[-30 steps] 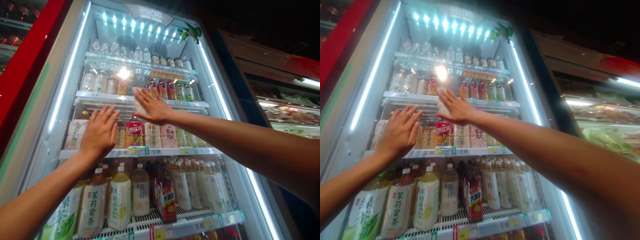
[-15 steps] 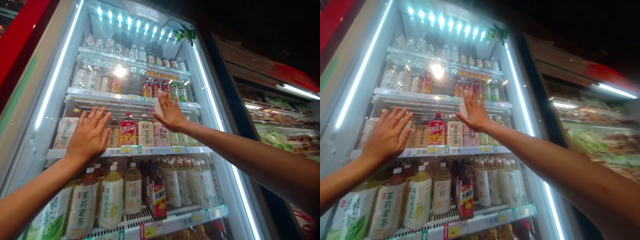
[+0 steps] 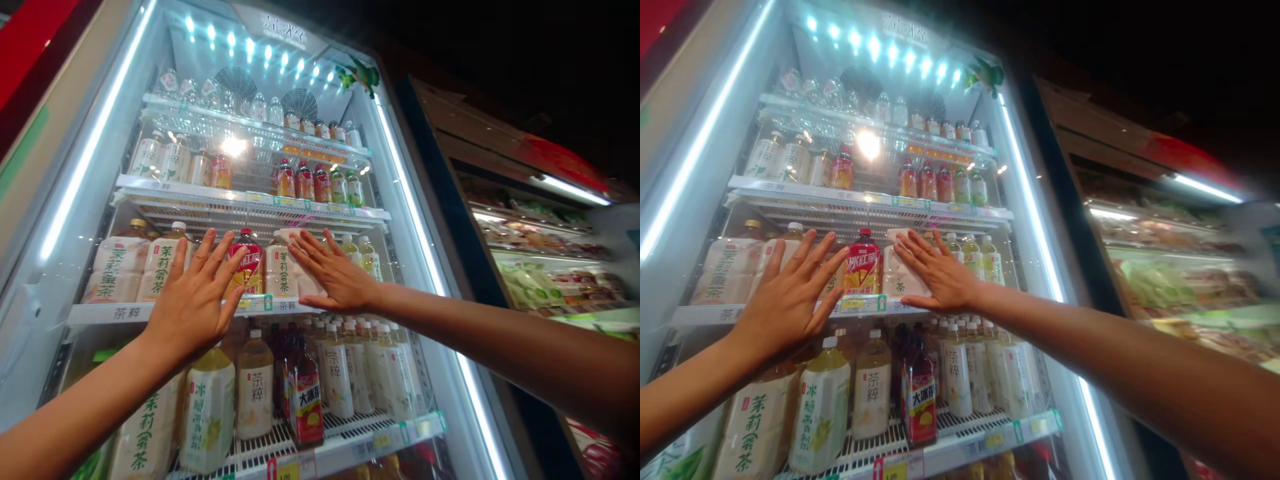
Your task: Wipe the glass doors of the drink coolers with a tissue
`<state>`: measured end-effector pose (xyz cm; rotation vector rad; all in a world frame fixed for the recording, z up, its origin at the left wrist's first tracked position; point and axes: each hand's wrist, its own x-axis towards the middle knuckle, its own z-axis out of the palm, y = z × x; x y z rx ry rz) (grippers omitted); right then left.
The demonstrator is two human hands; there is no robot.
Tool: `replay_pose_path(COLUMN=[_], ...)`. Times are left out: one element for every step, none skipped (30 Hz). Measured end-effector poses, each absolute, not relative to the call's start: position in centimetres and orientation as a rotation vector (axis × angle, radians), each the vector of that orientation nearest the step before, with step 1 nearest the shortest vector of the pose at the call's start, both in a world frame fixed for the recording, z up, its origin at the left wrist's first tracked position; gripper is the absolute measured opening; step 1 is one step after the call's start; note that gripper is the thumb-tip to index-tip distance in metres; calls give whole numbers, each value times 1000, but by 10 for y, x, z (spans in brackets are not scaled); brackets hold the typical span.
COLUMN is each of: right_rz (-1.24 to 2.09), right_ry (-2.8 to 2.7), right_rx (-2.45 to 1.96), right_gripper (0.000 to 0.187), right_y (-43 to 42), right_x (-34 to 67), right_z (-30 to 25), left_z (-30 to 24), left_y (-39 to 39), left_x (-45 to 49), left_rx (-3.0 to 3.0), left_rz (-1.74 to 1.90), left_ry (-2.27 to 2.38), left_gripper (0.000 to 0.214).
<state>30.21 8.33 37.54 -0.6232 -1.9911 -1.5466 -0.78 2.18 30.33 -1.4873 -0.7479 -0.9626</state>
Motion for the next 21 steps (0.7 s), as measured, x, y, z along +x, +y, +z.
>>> replay_pose_path(right_rz=[-1504, -1431, -1346, -1274, -1240, -1251, -1298, -1363, -1429, -1478, -1495, -1476, -1426, -1355, -1283, -1233, -1226, -1265, -1332, -1407, -1473], right_ry=[-1956, -1885, -1797, -1724, -1697, -1723, -1794, -1897, -2011, -2103, -2150, -2144, -2086, -1988, -1884, -1808, -1787, -1822, -1906, -2012, -2122], right_rx=[-670, -743, -816, -865, -873, -838, -770, -681, -589, -519, -498, -538, -629, -743, -848, -916, -927, -879, -780, -649, -511], right_gripper=[99, 97, 96, 96, 97, 98, 100, 103, 106, 108, 108, 106, 103, 101, 100, 101, 103, 104, 106, 107, 107], right_y=[84, 86, 87, 88, 88, 86, 83, 80, 76, 73, 71, 70, 70, 71, 72, 73, 73, 72, 71, 69, 67], right_x=[303, 305, 306, 305, 302, 296, 289, 282, 276, 271, 270, 271, 274, 278, 282, 284, 283, 280, 275, 269, 262], right_z=[379, 385, 390, 392, 391, 385, 375, 366, 358, 354, 357, 365, 378, 393, 405, 412, 413, 406, 394, 378, 364], left_z=[304, 304, 304, 303, 302, 302, 301, 301, 300, 300, 300, 299, 299, 298, 296, 295, 293, 291, 288, 287, 285], left_y=[24, 25, 26, 27, 28, 28, 28, 28, 28, 28, 28, 27, 27, 26, 26, 25, 24, 24, 23, 23, 23], left_x=[-8, -8, -8, -9, -9, -9, -9, -9, -10, -10, -10, -11, -12, -13, -15, -16, -18, -19, -20, -21, -21], left_rx=[-1487, -1489, -1493, -1497, -1501, -1504, -1505, -1505, -1505, -1506, -1504, -1500, -1497, -1497, -1499, -1503, -1508, -1514, -1517, -1518, -1518], left_rz=[-965, -965, -964, -964, -963, -962, -962, -962, -961, -957, -953, -947, -941, -935, -930, -928, -926, -923, -921, -918, -915], left_ry=[-753, -758, -763, -766, -768, -769, -769, -768, -766, -763, -761, -759, -757, -755, -756, -758, -761, -764, -768, -770, -772], left_gripper=[59, 60, 60, 60, 60, 60, 60, 59, 59, 59, 59, 59, 59, 59, 59, 59, 60, 60, 60, 61, 61])
